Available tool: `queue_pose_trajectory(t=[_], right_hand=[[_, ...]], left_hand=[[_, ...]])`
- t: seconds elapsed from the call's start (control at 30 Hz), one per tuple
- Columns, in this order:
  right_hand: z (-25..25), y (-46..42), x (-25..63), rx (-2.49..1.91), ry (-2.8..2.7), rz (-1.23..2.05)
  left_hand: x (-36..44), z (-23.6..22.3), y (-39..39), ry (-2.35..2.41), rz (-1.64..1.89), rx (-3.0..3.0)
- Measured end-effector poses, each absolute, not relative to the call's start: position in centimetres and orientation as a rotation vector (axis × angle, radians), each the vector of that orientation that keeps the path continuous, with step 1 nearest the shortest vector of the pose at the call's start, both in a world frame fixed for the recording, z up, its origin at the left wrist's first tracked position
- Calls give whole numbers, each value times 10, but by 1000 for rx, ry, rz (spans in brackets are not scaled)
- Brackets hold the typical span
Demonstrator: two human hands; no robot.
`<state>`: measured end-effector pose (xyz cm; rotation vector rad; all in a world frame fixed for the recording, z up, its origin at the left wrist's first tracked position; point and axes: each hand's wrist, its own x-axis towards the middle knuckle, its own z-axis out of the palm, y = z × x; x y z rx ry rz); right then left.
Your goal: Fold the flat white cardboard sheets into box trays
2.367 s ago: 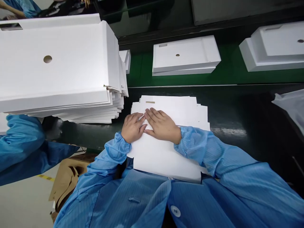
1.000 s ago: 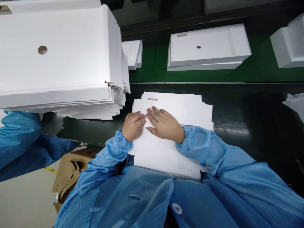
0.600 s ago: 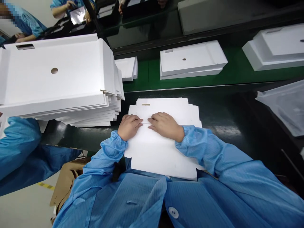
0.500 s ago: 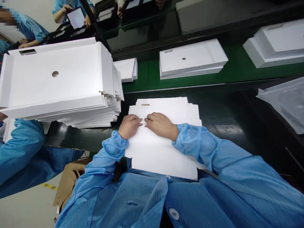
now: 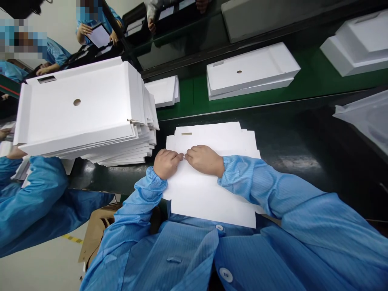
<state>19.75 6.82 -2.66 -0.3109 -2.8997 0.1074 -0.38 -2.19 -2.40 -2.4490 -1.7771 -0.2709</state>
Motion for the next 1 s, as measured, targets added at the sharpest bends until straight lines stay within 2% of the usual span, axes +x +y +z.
queue_pose_trajectory(t=[0.17, 0.37, 0.53, 0.8, 1.0], right_hand=[[-19, 69, 197, -176, -2903, 12], [-8, 70, 198, -118, -2934, 36], [-3, 78, 226, -330, -2945, 157], [-13, 115, 330, -674, -2868, 497], [-31, 120, 339, -792, -2629, 680]], left_hand=[[-8, -15, -25, -1647, -203, -2487], [-8, -9, -29, -1647, -280, -2538], [-7, -10, -30, -1664, -363, -2512], [-29, -12, -24, -1662, -471, -2447], [-40, -12, -7, -1629, -469, -2469]])
